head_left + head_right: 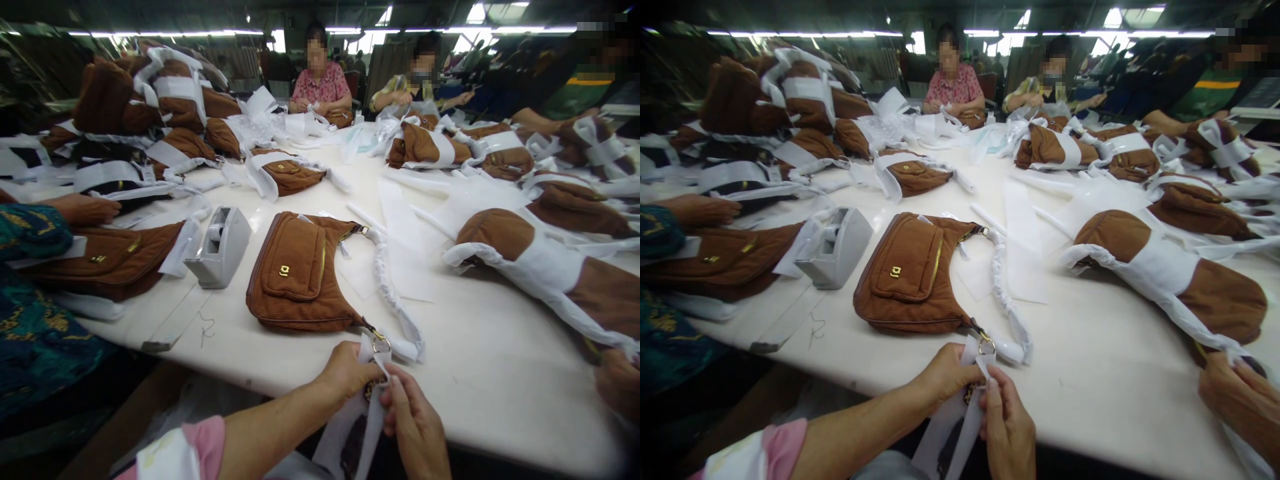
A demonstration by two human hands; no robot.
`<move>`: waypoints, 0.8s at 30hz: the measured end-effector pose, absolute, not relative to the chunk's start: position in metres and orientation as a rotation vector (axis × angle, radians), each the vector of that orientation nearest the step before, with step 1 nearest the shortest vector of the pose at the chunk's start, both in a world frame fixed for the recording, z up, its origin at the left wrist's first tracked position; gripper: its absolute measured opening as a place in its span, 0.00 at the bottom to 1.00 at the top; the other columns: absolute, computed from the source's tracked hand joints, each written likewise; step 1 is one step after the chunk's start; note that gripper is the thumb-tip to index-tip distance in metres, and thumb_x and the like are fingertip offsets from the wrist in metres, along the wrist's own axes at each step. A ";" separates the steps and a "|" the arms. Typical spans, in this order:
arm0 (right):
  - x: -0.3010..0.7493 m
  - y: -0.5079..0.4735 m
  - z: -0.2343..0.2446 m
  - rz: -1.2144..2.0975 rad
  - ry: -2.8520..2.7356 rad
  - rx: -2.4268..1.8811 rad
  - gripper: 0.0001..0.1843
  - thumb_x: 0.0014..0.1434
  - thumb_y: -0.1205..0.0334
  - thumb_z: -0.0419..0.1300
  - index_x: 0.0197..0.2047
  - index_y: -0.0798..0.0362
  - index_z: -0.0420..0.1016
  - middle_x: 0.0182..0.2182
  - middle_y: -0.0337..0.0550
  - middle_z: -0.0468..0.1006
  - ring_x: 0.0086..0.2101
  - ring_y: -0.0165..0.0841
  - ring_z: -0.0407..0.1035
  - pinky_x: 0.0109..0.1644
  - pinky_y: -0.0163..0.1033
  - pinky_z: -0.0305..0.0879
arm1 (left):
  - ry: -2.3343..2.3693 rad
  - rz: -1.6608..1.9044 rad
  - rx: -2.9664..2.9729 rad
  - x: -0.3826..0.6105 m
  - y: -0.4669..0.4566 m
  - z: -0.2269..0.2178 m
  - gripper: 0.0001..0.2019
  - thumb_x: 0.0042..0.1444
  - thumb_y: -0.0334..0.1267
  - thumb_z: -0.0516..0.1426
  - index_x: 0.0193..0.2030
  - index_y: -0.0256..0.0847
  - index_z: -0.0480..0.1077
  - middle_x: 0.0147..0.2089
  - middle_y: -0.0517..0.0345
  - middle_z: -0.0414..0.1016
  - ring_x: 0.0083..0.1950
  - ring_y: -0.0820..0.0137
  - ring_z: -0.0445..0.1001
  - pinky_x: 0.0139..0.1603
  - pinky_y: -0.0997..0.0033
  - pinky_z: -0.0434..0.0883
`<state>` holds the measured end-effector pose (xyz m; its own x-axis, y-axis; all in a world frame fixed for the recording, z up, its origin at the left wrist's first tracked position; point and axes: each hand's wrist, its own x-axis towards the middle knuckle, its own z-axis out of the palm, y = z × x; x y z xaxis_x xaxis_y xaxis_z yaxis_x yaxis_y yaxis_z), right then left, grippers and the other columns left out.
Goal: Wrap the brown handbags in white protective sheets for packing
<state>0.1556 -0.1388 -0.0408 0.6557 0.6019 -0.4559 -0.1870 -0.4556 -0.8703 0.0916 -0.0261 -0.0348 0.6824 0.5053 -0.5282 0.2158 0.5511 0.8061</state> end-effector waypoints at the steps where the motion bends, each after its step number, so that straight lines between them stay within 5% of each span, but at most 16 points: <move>1: 0.155 -0.139 -0.042 0.958 -0.350 -1.794 0.33 0.49 0.39 0.53 0.52 0.52 0.66 0.22 0.36 0.69 0.19 0.29 0.60 0.20 0.34 0.61 | 0.822 0.193 1.016 0.091 -0.025 -0.035 0.09 0.37 0.36 0.59 0.25 0.31 0.69 0.22 0.61 0.67 0.24 0.75 0.62 0.25 0.77 0.57; 4: 0.160 -0.146 -0.046 0.917 -0.362 -1.777 0.32 0.48 0.41 0.56 0.51 0.52 0.67 0.29 0.40 0.74 0.24 0.32 0.66 0.24 0.34 0.63 | 0.819 0.170 0.987 0.088 -0.022 -0.036 0.11 0.36 0.36 0.60 0.28 0.31 0.71 0.24 0.58 0.70 0.26 0.72 0.65 0.27 0.76 0.60; 9: 0.171 -0.153 -0.045 0.821 -0.288 -1.806 0.29 0.44 0.45 0.61 0.49 0.50 0.71 0.48 0.42 0.71 0.50 0.40 0.62 0.50 0.38 0.61 | 0.842 0.144 0.870 0.085 -0.017 -0.036 0.16 0.33 0.36 0.62 0.33 0.30 0.72 0.29 0.54 0.73 0.30 0.68 0.69 0.32 0.72 0.64; 14: 0.154 -0.140 -0.043 0.979 -0.130 -1.645 0.29 0.46 0.44 0.60 0.49 0.51 0.71 0.45 0.42 0.74 0.47 0.41 0.65 0.49 0.39 0.62 | 0.846 0.167 0.963 0.086 -0.014 -0.033 0.13 0.33 0.33 0.61 0.30 0.31 0.72 0.27 0.57 0.72 0.29 0.71 0.67 0.31 0.75 0.62; 20: 0.146 -0.141 -0.047 0.732 -0.277 -1.748 0.28 0.48 0.42 0.58 0.45 0.54 0.73 0.44 0.45 0.74 0.48 0.40 0.63 0.49 0.37 0.61 | 0.792 0.163 1.090 0.084 -0.007 -0.038 0.12 0.35 0.35 0.61 0.30 0.31 0.73 0.29 0.57 0.73 0.30 0.70 0.68 0.32 0.74 0.63; 24: 0.150 -0.150 -0.045 0.549 -0.501 -1.955 0.27 0.47 0.43 0.58 0.44 0.53 0.73 0.36 0.45 0.75 0.36 0.37 0.67 0.39 0.36 0.63 | 0.805 0.135 1.119 0.085 -0.005 -0.040 0.14 0.35 0.37 0.61 0.31 0.31 0.73 0.30 0.55 0.73 0.31 0.68 0.68 0.33 0.73 0.63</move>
